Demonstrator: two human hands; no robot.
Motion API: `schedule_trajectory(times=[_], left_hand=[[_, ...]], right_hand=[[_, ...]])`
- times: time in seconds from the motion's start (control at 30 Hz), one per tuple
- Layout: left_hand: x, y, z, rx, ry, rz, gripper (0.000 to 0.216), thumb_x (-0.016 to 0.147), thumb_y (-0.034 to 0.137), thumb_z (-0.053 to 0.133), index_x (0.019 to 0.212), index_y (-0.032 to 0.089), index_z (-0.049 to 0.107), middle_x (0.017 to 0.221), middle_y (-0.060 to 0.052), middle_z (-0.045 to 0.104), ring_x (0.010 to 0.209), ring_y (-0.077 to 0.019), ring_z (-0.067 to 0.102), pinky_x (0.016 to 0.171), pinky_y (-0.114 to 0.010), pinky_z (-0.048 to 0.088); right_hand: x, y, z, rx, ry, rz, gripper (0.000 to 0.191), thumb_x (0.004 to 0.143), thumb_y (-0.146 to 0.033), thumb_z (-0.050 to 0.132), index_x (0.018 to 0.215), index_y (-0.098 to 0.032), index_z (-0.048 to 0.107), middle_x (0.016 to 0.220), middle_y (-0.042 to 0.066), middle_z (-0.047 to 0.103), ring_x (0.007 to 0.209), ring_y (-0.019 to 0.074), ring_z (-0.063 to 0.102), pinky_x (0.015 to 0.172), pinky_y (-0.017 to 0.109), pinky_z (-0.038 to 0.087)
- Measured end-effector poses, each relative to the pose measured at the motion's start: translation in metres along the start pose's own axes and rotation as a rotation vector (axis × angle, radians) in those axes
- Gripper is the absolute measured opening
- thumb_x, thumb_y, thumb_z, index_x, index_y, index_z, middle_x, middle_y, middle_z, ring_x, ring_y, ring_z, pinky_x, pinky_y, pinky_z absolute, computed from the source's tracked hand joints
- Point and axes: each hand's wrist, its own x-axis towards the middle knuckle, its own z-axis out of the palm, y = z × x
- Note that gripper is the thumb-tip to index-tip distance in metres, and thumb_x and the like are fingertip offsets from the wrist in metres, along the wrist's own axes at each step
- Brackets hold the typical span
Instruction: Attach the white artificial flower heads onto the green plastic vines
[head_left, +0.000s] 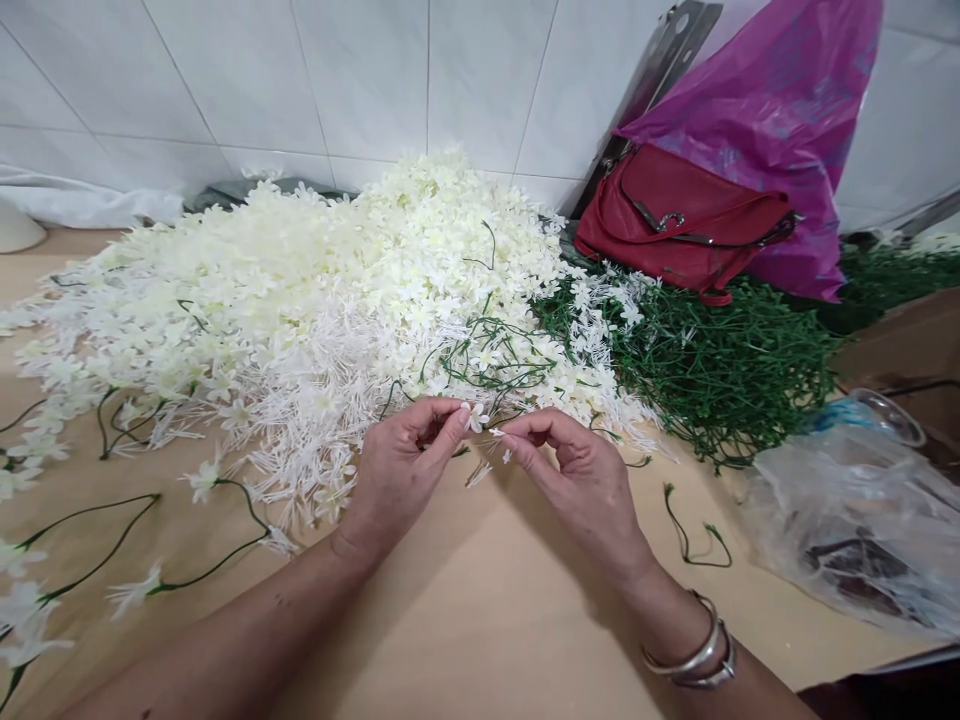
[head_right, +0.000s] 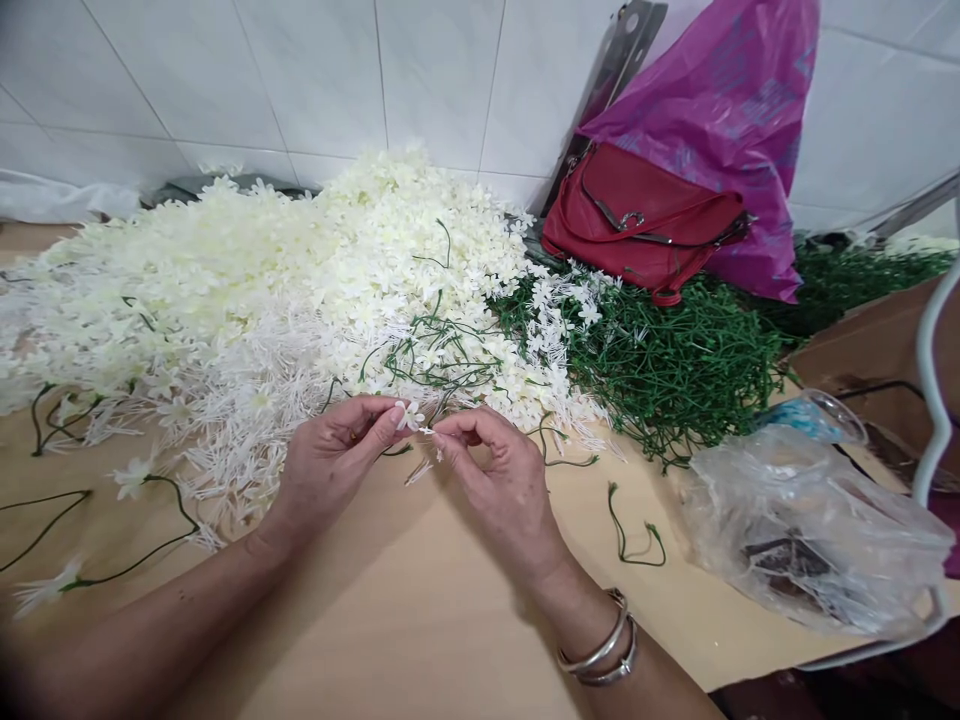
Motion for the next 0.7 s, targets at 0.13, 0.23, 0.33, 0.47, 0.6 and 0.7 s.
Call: schedule_trajectory(times=[0.13,0.23,0.33,0.47,0.6,0.7], left_hand=[[0.0,0.002,0.0,0.012,0.002,0.012,0.028,0.097,0.045,0.069,0.102,0.02,0.079,0.089,-0.004,0.082,0.08,-0.0193,0.078,0.072,-0.026,0.058],[0.0,0.002,0.0,0.014,-0.003,0.018,0.028,0.097,0.045,0.069,0.104,0.02,0.08,0.091,-0.003,0.083,0.079,-0.0187,0.078,0.07,-0.026,0.057],[-0.001,0.003,0.0,0.054,-0.006,0.039,0.027,0.097,0.044,0.07,0.104,0.02,0.08,0.088,-0.002,0.083,0.076,-0.0176,0.077,0.068,-0.025,0.056],[-0.002,0.005,0.0,0.091,-0.03,0.073,0.024,0.097,0.041,0.069,0.102,0.02,0.08,0.087,-0.002,0.082,0.074,-0.0166,0.075,0.066,-0.024,0.055],[-0.003,0.006,0.001,0.182,-0.045,0.161,0.018,0.098,0.033,0.069,0.103,0.021,0.081,0.084,0.0,0.082,0.071,-0.0148,0.074,0.067,-0.023,0.055],[-0.004,0.006,0.001,0.22,-0.074,0.27,0.016,0.098,0.026,0.068,0.104,0.02,0.081,0.093,-0.001,0.084,0.076,-0.0151,0.076,0.071,-0.024,0.056]], right_hand=[[0.0,-0.003,0.002,-0.075,0.098,-0.145,0.01,0.089,-0.016,0.073,0.083,-0.023,0.071,0.097,0.004,0.069,0.094,0.0198,0.067,0.088,0.035,0.052],[-0.001,-0.005,0.004,-0.07,0.137,-0.227,0.015,0.089,-0.01,0.07,0.085,-0.024,0.067,0.099,0.003,0.071,0.094,0.0186,0.069,0.088,0.034,0.052],[-0.003,-0.005,0.01,-0.084,0.105,-0.276,0.017,0.09,-0.008,0.066,0.085,-0.024,0.064,0.089,0.001,0.072,0.085,0.0175,0.069,0.082,0.033,0.052],[-0.004,-0.002,0.02,-0.144,0.081,-0.175,0.016,0.089,-0.011,0.064,0.08,-0.024,0.061,0.08,0.0,0.07,0.078,0.0191,0.067,0.077,0.035,0.052],[-0.004,-0.001,0.024,-0.135,0.108,-0.027,0.012,0.087,-0.016,0.064,0.077,-0.023,0.063,0.075,0.0,0.07,0.07,0.018,0.064,0.073,0.034,0.051],[-0.003,-0.004,0.023,-0.12,0.104,-0.005,0.013,0.087,-0.018,0.064,0.075,-0.023,0.062,0.072,0.0,0.069,0.068,0.0171,0.063,0.071,0.033,0.049]])
